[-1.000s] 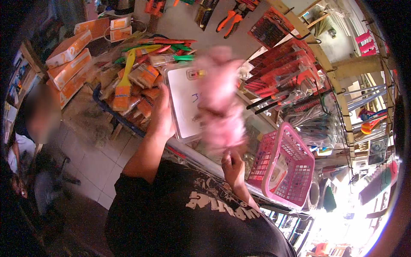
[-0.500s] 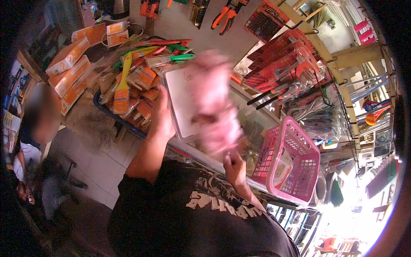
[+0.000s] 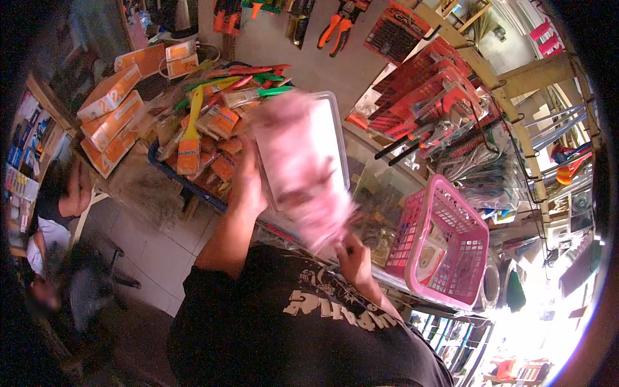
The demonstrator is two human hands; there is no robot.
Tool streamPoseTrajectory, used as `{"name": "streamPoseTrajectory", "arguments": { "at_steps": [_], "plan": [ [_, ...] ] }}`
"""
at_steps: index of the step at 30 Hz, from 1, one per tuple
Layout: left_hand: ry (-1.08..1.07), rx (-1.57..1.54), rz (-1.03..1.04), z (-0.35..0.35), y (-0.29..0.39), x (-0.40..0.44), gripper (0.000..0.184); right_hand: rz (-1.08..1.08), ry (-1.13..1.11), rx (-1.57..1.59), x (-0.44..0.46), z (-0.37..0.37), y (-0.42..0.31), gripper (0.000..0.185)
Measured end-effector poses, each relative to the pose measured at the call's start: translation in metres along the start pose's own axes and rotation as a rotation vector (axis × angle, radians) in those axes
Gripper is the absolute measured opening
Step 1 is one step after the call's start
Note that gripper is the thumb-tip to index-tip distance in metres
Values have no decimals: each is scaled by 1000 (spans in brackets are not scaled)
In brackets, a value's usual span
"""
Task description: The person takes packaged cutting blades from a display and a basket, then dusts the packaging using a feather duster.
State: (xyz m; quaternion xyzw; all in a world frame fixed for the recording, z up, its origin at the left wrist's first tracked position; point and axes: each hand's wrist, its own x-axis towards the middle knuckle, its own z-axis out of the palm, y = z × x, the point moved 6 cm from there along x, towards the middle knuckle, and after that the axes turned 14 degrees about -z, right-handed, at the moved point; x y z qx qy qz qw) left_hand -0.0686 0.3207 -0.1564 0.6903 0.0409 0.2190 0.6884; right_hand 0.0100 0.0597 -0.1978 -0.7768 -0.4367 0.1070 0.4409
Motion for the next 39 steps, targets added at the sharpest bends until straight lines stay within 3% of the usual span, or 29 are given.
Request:
{"name": "streamPoseTrajectory", "arguments": {
  "at_steps": [2, 3, 5, 6, 7, 8, 9, 10, 11, 13, 14, 15, 16, 18, 22, 23, 26, 27, 28, 30, 31, 33, 34, 35, 36, 38, 39],
  "plan": [
    [140, -1005, -162, 36, 10, 4, 63, 255, 55, 105, -5, 3, 28, 21],
    [198, -991, -171, 35, 10, 3, 64, 140, 17, 69, -3, 5, 17, 20],
    [247, 108, -206, 12, -61, 13, 65, -87, -47, -1, -3, 7, -15, 19],
    [251, -23, -198, 15, -47, 10, 63, -199, -78, -40, -4, 8, -27, 18],
    [256, -155, -186, 18, -32, 8, 61, -128, -57, 33, -4, 6, -23, 18],
    [237, -966, -147, 32, 19, -2, 58, 7, -25, 28, -3, 3, -12, 19],
    [142, -1000, -127, 35, 19, -1, 58, 142, 3, 23, -2, 1, 0, 22],
    [44, -1030, -107, 37, 20, 0, 57, 278, 34, 19, -4, 0, 9, 25],
    [103, -1015, -118, 36, 16, 0, 58, 157, 39, 9, -2, 0, 2, 25],
    [108, -431, -36, 16, -64, 7, 64, 0, -76, -30, -3, 3, -18, 22],
    [152, -484, -79, 19, -52, 7, 65, -77, -133, -52, -4, 4, -26, 21],
    [196, -539, -119, 21, -41, 8, 67, 49, -115, -46, -7, 0, -19, 23],
    [291, -936, -250, 34, 7, 3, 66, 135, -70, -19, -8, -2, -9, 25],
    [206, -939, -223, 39, 7, 6, 66, 313, 20, 38, -11, -1, 14, 29],
    [182, -1001, -261, 40, 2, 8, 58, -62, -62, -21, -11, 4, -20, 23],
    [182, -1004, -254, 40, 4, 7, 57, 129, -64, -25, -9, -2, -21, 24],
    [171, -1023, -188, 42, 4, 10, 56, 284, 111, -18, -13, -5, 3, 26],
    [137, -1035, -195, 43, 5, 10, 58, 144, 78, -21, -12, 0, -6, 22],
    [287, -965, -308, 39, -1, 6, 60, 64, 58, -44, -14, 1, -11, 21],
    [242, -912, -267, 40, 3, 7, 64, -99, 12, -92, -15, 3, -22, 19],
    [227, -888, -242, 39, 4, 7, 67, 141, -68, -61, -14, -1, -10, 21],
    [198, -980, -232, 43, -1, 7, 68, 202, 33, -30, -12, -2, 2, 22],
    [188, -965, -209, 44, 0, 7, 68, 232, 89, -12, -12, -1, 5, 23],
    [234, -958, -246, 41, -7, 7, 69, 154, -16, 6, -11, 3, -10, 21],
    [396, -653, -317, 26, -25, -1, 70, 84, -24, -13, -12, 4, -13, 21],
    [307, -871, -281, 34, -12, 2, 58, -58, -49, -60, -13, 3, -17, 20],
    [270, -985, -257, 39, -3, 3, 52, 36, -18, -77, -10, -3, -13, 20]
  ]
}}
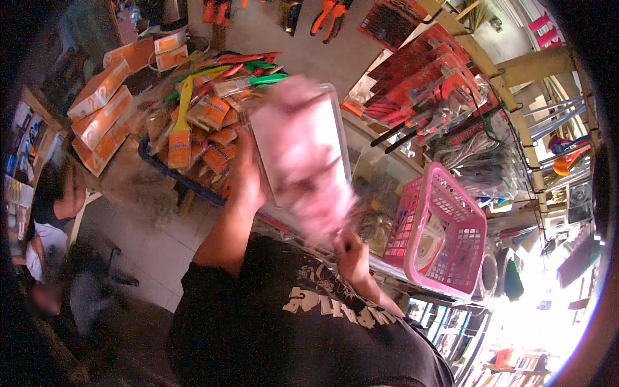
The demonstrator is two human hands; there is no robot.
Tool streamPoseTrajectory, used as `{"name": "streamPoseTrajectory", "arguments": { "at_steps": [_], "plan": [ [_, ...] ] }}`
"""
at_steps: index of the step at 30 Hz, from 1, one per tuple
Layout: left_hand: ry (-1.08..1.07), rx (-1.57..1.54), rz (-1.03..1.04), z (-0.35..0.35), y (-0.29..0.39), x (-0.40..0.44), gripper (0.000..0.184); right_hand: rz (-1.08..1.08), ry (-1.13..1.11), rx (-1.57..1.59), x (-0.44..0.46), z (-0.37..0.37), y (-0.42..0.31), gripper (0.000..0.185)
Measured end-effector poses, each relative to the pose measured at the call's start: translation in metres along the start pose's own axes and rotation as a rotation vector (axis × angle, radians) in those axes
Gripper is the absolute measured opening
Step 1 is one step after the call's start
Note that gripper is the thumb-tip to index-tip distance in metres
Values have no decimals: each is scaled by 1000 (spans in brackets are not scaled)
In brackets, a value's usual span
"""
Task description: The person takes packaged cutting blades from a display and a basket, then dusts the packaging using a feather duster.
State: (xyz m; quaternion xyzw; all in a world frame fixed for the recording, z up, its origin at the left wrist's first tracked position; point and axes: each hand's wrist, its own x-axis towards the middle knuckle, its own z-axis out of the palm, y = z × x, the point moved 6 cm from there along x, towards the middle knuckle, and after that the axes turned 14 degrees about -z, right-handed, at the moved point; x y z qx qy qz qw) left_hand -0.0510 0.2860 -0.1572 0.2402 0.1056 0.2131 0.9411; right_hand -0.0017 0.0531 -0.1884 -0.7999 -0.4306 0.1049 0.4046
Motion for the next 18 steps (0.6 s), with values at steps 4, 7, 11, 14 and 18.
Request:
{"name": "streamPoseTrajectory", "arguments": {
  "at_steps": [4, 7, 11, 14, 18],
  "plan": [
    [25, 7, 48, 4, 3, 0, 48, -71, -22, 10, 3, 3, -4, 20],
    [-9, 142, 85, -10, 0, 7, 59, -62, -2, -25, 4, -4, -7, 21],
    [50, 518, 184, -16, -1, 12, 60, 95, -2, -42, 8, -7, 3, 15],
    [111, 841, 226, -43, -8, 27, 59, -32, 10, -83, 5, -11, 6, 16],
    [-168, 11, -11, 11, 2, 6, 68, 41, -43, -97, 15, -14, 0, 17]
  ]
}}
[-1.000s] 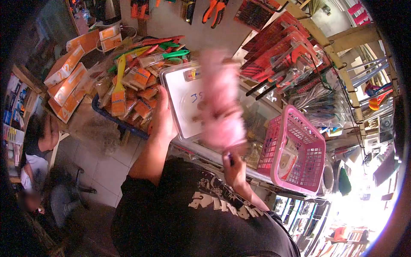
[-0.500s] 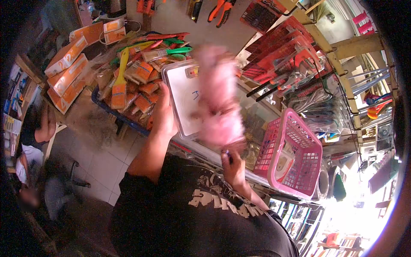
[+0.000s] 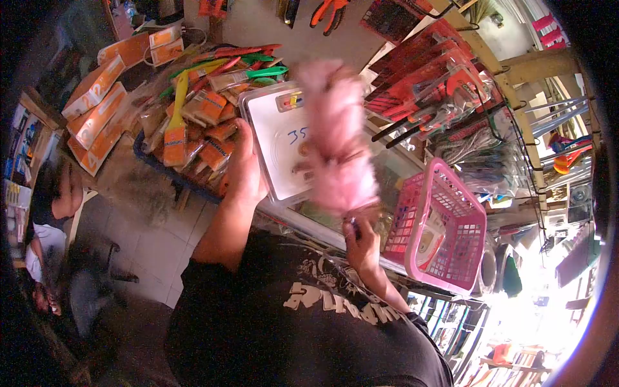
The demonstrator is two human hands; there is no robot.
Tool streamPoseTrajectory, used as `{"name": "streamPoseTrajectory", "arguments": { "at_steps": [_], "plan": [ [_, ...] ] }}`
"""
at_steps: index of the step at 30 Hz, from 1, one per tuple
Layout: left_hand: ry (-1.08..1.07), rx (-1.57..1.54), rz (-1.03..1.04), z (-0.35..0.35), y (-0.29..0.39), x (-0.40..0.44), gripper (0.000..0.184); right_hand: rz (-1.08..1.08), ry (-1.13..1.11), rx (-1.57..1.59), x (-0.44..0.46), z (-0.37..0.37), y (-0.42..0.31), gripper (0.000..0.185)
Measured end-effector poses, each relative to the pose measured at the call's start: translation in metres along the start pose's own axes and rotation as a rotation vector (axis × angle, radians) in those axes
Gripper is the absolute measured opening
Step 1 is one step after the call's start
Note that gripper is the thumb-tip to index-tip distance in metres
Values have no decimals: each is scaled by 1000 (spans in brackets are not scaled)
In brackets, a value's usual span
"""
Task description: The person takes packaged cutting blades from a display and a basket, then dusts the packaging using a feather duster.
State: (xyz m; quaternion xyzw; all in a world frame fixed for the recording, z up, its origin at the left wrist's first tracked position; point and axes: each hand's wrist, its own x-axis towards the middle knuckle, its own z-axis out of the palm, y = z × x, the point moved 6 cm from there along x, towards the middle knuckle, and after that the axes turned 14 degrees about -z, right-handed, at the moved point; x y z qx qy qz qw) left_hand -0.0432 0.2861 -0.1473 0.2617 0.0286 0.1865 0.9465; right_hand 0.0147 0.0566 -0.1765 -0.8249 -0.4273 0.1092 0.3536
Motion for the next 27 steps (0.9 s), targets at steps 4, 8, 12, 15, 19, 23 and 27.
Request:
{"name": "streamPoseTrajectory", "arguments": {
  "at_steps": [4, 8, 12, 15, 19, 23, 27],
  "plan": [
    [126, 18, 5, 1, 5, -3, 68, -3, -10, 16, 1, 6, 0, 19],
    [126, -17, 23, -17, 3, -1, 65, -7, 22, 34, 0, 17, 15, 21],
    [154, -25, 47, -17, 8, -3, 63, -6, 22, -29, 2, 7, 0, 20],
    [103, -40, 26, -11, 7, -4, 61, 67, 55, -17, 10, 2, 5, 21],
    [142, -7, 23, -9, 8, -4, 63, -162, -25, 12, 6, 9, -4, 23],
    [93, -12, 17, -11, 4, -5, 65, 44, 12, 61, 7, 15, 19, 28],
    [159, -13, -9, -14, 4, -5, 66, -28, -48, 8, 0, 18, 4, 25]
  ]
}}
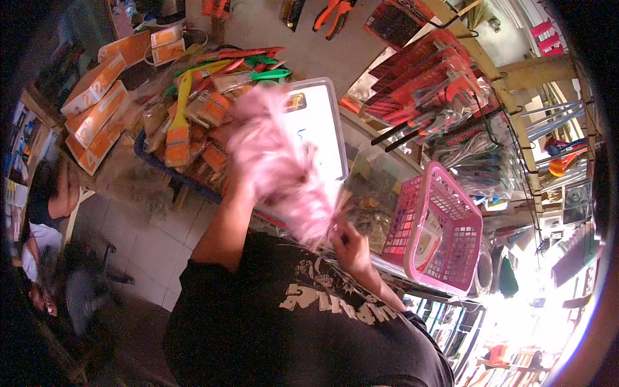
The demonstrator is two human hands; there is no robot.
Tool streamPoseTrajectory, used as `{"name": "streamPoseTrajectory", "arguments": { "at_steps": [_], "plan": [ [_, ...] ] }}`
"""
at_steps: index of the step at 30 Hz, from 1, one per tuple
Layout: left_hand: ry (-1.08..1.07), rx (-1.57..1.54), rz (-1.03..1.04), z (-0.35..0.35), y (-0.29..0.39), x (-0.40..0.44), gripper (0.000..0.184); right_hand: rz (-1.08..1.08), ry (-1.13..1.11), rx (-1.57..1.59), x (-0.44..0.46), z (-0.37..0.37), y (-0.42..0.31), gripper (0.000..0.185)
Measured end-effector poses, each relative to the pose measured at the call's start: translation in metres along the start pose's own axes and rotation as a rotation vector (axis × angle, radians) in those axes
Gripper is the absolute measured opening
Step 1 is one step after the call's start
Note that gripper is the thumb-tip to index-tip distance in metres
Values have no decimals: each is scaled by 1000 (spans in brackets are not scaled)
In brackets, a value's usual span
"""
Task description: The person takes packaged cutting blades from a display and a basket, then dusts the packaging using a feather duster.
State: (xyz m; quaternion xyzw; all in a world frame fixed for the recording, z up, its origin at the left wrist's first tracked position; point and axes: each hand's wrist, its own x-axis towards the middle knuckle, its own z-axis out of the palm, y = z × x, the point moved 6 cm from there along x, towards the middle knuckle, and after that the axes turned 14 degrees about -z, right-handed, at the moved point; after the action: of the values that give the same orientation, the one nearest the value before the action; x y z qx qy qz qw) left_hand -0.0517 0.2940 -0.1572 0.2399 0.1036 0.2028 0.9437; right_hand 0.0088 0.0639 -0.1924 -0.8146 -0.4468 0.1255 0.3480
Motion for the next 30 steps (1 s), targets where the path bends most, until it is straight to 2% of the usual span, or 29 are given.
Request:
{"name": "streamPoseTrajectory", "arguments": {
  "at_steps": [3, 6, 7, 10, 11, 14, 15, 18, 19, 22, 24, 26, 27, 30],
  "plan": [
    [-50, -22, 31, 4, 0, 1, 68, 193, 150, 83, 5, -10, 13, 24],
    [123, 142, 72, -8, 0, 0, 71, -140, -26, -76, -2, -1, 7, 20],
    [74, 106, 56, -5, -1, 1, 69, -165, -12, -52, -1, -5, -5, 17],
    [-59, -11, 24, 4, -3, 4, 66, 163, 148, 64, 10, -21, 7, 22],
    [-20, -53, 37, 13, -1, 0, 65, 212, 174, 123, 10, -21, 13, 22],
    [50, -6, 12, -6, -2, 3, 66, -335, 13, -69, 6, -6, -8, 20],
    [53, -2, 12, -8, -2, 4, 65, -318, 36, -8, 4, -4, -8, 19],
    [-11, -53, 59, 3, 0, 2, 59, 70, 71, 70, 14, -16, 2, 19],
    [-51, -63, 45, 8, 0, 0, 57, 69, 105, 79, 14, -18, -2, 20],
    [105, 288, 124, -2, 5, -2, 66, -291, 92, -5, 7, -3, -11, 20],
    [6, -6, 24, 2, 0, 2, 69, 2, 90, 54, 10, -10, 0, 21],
    [-76, 10, 32, 8, 0, 1, 68, 237, 114, 103, 9, -9, 16, 25],
    [6, 23, 19, 4, 0, 0, 68, 63, 63, 2, 10, -10, 0, 23],
    [-13, -16, -10, 2, -1, 1, 67, -203, 102, 16, 3, -5, -11, 22]
  ]
}}
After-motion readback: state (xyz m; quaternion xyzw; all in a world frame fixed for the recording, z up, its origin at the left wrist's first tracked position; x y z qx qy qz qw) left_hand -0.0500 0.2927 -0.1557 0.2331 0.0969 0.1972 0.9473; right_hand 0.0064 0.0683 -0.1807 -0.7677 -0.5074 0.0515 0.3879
